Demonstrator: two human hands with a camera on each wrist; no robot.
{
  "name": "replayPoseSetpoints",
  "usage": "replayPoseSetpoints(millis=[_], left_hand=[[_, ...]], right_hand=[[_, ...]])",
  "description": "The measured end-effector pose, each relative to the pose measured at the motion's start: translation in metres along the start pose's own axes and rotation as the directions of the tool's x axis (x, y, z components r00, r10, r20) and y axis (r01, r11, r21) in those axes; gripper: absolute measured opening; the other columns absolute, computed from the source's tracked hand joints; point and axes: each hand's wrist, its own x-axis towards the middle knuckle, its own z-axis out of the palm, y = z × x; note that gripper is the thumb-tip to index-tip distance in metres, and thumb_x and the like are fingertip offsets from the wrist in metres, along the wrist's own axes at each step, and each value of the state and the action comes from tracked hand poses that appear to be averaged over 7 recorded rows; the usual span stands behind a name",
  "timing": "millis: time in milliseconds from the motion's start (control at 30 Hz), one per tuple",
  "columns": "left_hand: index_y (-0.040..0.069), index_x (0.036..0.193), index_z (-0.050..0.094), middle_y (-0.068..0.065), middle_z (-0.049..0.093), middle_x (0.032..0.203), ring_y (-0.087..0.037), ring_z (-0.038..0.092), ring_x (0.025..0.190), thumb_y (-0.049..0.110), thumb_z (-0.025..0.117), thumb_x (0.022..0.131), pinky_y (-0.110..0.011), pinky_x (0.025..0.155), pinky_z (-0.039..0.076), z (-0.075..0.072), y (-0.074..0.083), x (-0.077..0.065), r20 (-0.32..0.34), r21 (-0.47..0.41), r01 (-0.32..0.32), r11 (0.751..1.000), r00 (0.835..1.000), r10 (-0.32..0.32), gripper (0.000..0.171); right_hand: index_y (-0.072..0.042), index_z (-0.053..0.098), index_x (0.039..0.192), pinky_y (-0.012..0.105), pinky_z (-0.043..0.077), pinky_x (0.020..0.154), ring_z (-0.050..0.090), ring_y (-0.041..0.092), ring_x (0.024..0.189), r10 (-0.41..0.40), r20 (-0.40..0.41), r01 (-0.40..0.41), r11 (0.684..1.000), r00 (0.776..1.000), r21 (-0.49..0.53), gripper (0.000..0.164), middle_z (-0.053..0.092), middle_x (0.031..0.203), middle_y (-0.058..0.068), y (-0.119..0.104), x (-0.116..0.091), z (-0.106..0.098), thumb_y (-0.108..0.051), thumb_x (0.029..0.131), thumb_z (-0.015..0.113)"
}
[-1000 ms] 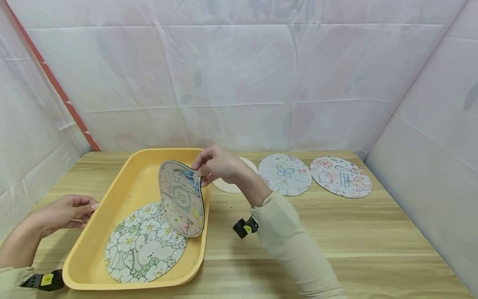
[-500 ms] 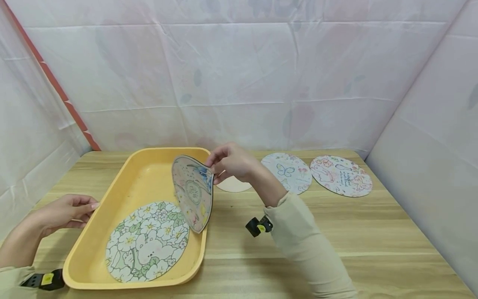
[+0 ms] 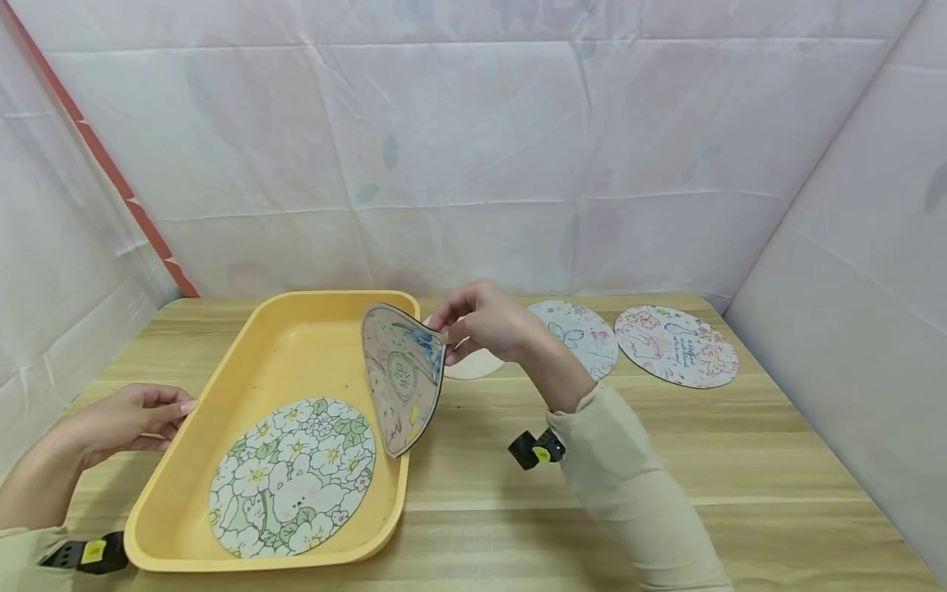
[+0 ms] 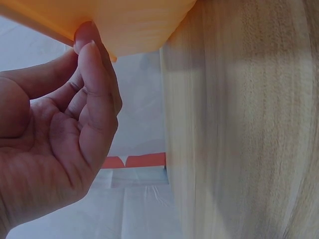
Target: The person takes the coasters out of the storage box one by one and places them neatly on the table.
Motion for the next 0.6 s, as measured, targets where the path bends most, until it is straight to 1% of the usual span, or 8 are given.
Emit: replayPoseSetpoints(millis=[133, 333, 600], left_hand=[[-0.006, 0.096, 0.055, -0.005, 0.056, 0.075, -0.016, 0.057, 0.068, 0.011, 0.039, 0.098, -0.030, 0.062, 0.052, 0.000, 0.000, 0.000, -0.003, 0.005, 0.004, 1.000, 1.000, -0.004, 0.023], [-0.006, 0.096, 0.055, -0.005, 0.055, 0.075, -0.016, 0.057, 0.068, 0.010, 0.039, 0.098, -0.031, 0.062, 0.052, 0.000, 0.000, 0.000, -0.009, 0.010, 0.008, 1.000, 1.000, -0.008, 0.023], [-0.007, 0.096, 0.055, -0.005, 0.055, 0.075, -0.016, 0.057, 0.068, 0.010, 0.038, 0.098, -0.031, 0.062, 0.052, 0.001, 0.000, 0.000, -0.008, 0.016, 0.008, 1.000, 1.000, -0.008, 0.024]], right_hand=[[0.020, 0.053, 0.093, 0.034, 0.053, 0.063, 0.058, 0.020, 0.064, -0.004, 0.010, 0.004, 1.000, 1.000, 0.008, 0.014, 0.057, 0.082, 0.014, 0.002, -0.005, -0.006, 0.013, 0.083, 0.047], [0.017, 0.054, 0.093, 0.033, 0.053, 0.064, 0.058, 0.020, 0.065, -0.012, 0.024, 0.011, 0.999, 1.000, 0.030, 0.013, 0.058, 0.081, 0.015, 0.003, -0.012, -0.017, 0.014, 0.083, 0.046], [0.017, 0.053, 0.095, 0.034, 0.053, 0.065, 0.058, 0.022, 0.067, 0.009, 0.009, -0.009, 1.000, 1.000, 0.001, 0.015, 0.055, 0.085, 0.015, 0.003, -0.022, -0.026, 0.014, 0.083, 0.046]])
